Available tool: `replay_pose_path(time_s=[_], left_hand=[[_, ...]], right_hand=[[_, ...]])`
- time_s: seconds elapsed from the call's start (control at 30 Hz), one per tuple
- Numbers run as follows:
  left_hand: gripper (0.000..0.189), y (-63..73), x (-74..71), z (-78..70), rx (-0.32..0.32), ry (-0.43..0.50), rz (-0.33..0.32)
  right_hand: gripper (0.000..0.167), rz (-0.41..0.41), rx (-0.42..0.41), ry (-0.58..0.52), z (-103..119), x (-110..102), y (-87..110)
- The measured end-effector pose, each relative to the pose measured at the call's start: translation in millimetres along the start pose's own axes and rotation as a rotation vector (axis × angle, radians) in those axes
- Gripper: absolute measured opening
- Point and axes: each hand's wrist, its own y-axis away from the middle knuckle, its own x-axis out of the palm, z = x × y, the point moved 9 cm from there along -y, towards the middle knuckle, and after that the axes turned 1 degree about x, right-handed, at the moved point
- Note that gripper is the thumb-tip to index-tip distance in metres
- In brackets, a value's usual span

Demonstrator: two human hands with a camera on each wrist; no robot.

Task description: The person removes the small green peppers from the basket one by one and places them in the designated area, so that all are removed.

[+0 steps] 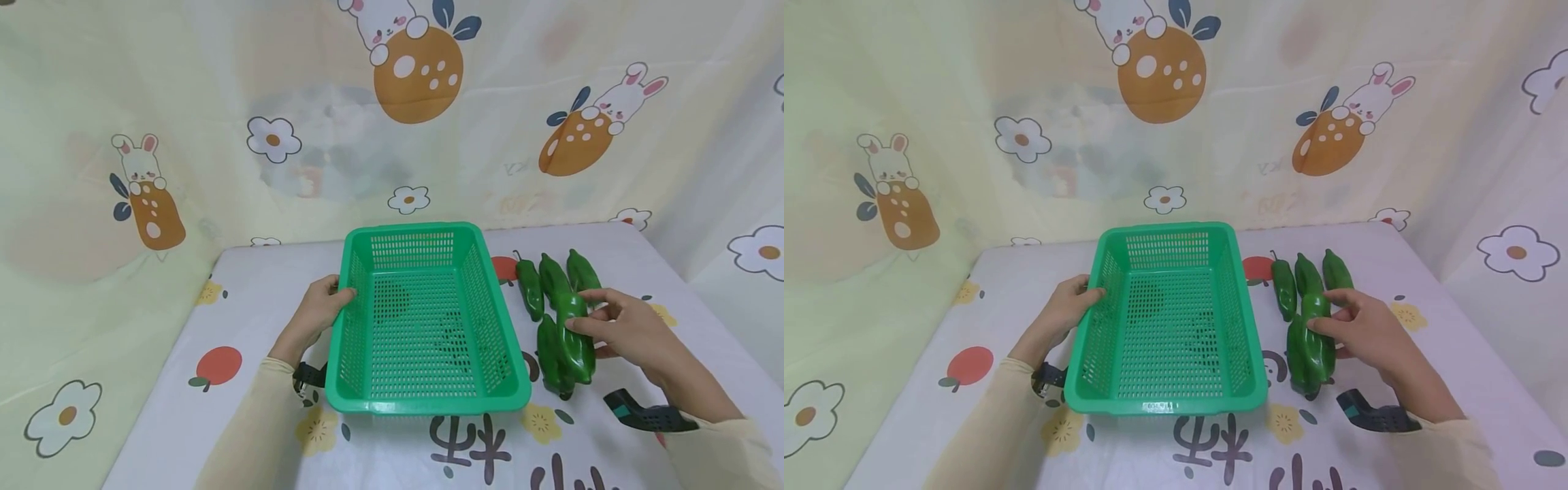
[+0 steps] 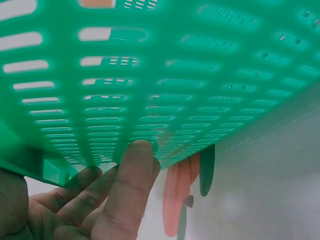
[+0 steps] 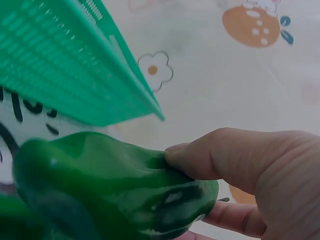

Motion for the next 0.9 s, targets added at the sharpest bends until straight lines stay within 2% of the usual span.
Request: replay_pose_path(time_s=[0.53,0.9], left_hand=[[0.042,-1.0,-1.3,-0.4,-0.009,-0.019,-0.011],[0.043,-2.2,0.3,1.5,-0.009,-0.017,-0.011]], right_hand=[[0.076,0.015,0.102,0.038,-36,-6,-7.6],[0.08,0.039,0.182,0.028,-69,-5,-15.6]])
